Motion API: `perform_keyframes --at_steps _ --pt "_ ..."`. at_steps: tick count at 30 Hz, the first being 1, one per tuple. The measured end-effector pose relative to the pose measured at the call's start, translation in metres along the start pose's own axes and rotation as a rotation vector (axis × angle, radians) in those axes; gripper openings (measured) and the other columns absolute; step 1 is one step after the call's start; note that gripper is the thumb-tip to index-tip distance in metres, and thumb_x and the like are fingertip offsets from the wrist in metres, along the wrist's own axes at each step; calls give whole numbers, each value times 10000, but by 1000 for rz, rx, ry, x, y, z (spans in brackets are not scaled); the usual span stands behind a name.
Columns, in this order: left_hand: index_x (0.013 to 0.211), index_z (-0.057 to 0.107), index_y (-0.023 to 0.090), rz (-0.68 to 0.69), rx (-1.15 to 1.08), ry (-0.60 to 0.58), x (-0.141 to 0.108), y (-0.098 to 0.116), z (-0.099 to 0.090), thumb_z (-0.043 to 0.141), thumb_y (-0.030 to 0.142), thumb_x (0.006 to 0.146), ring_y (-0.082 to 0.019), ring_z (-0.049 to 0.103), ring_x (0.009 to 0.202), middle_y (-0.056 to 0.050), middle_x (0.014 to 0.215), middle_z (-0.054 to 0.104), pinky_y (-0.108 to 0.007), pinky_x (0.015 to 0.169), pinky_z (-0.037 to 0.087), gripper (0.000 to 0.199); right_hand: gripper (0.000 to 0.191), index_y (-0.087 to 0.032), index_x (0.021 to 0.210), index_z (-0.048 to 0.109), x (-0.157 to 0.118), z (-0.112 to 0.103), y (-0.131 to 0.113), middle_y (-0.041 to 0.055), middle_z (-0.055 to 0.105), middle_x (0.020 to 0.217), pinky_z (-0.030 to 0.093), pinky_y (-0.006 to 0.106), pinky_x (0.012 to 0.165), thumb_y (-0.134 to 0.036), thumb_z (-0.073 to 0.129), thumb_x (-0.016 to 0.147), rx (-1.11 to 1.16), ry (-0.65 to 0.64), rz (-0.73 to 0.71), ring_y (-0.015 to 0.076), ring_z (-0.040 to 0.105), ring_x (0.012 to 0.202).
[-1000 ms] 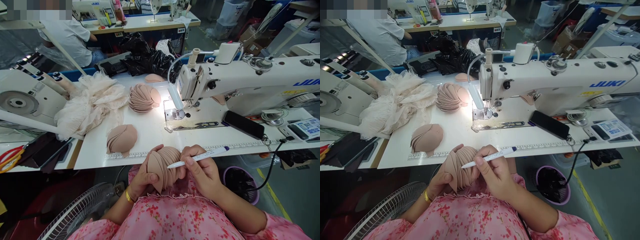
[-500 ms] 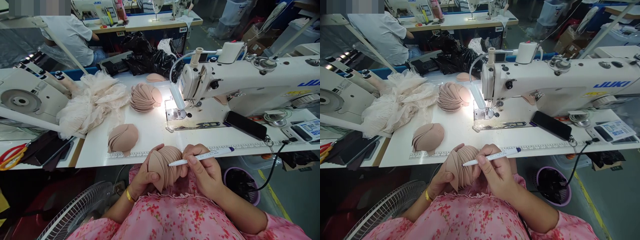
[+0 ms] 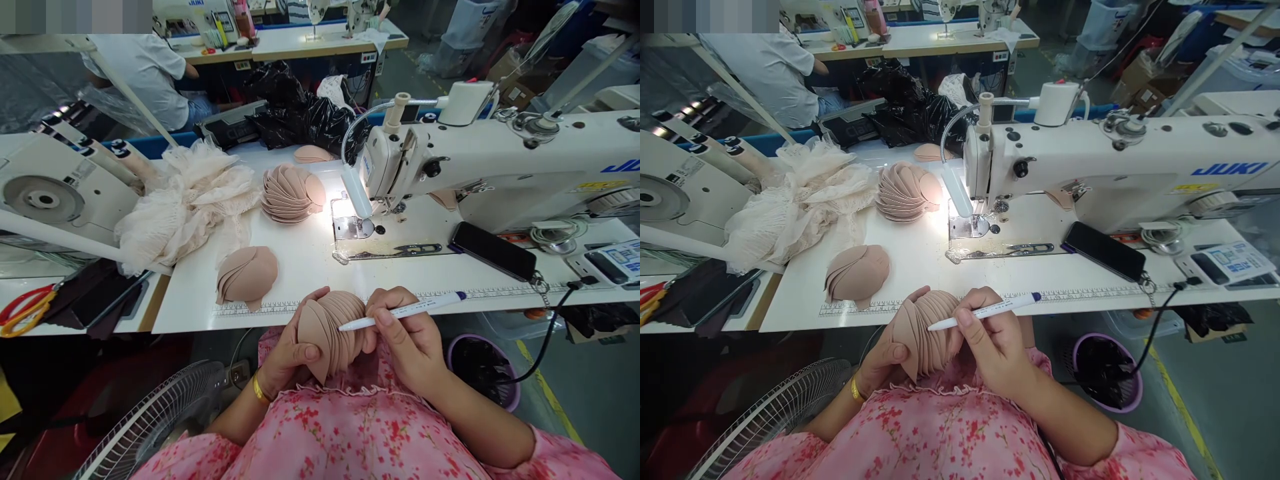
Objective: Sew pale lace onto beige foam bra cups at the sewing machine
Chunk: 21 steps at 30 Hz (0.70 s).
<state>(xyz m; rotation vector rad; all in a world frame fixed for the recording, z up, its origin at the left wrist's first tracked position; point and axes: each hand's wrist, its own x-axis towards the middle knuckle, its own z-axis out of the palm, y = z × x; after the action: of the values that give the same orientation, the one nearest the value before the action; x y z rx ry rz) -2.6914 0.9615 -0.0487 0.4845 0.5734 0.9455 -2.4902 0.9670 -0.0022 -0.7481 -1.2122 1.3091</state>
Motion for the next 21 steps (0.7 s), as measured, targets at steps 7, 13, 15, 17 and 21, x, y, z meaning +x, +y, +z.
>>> perform_keyframes --at_steps 7,13,15,17,21 --pt "1542 465 297 10 22 7 1 -2 -2 930 377 670 -431 585 1366 -141 1497 596 -568 1126 470 992 142 -250 1040 610 1 0 -1 -39 669 719 485 285 643 -299 518 1136 42 0 5 130 629 649" --pt "1556 450 302 3 52 -12 0 -1 -3 916 397 690 -419 608 1324 -136 1462 612 -569 1114 471 988 138 -243 1033 601 -1 1 0 -32 669 712 490 300 620 -298 520 1131 26 -14 26 147 639 625" --pt "1559 449 290 -2 53 -6 0 0 -1 917 394 688 -422 611 1313 -141 1448 620 -566 1104 477 994 140 -241 1034 603 -1 1 1 -25 670 712 494 307 601 -308 522 1127 29 -22 34 155 637 614" --pt "1551 460 291 -6 51 -4 0 1 1 918 387 693 -414 618 1302 -136 1425 633 -555 1091 486 977 143 -240 1034 611 -1 1 1 -20 669 708 499 320 620 -310 524 1125 12 5 15 163 640 629" --pt "1525 494 304 4 40 -10 0 3 3 919 362 702 -391 615 1313 -120 1428 634 -519 1103 484 928 141 -244 1036 607 0 1 1 -19 672 705 509 322 626 -306 520 1127 -15 15 13 165 650 632"
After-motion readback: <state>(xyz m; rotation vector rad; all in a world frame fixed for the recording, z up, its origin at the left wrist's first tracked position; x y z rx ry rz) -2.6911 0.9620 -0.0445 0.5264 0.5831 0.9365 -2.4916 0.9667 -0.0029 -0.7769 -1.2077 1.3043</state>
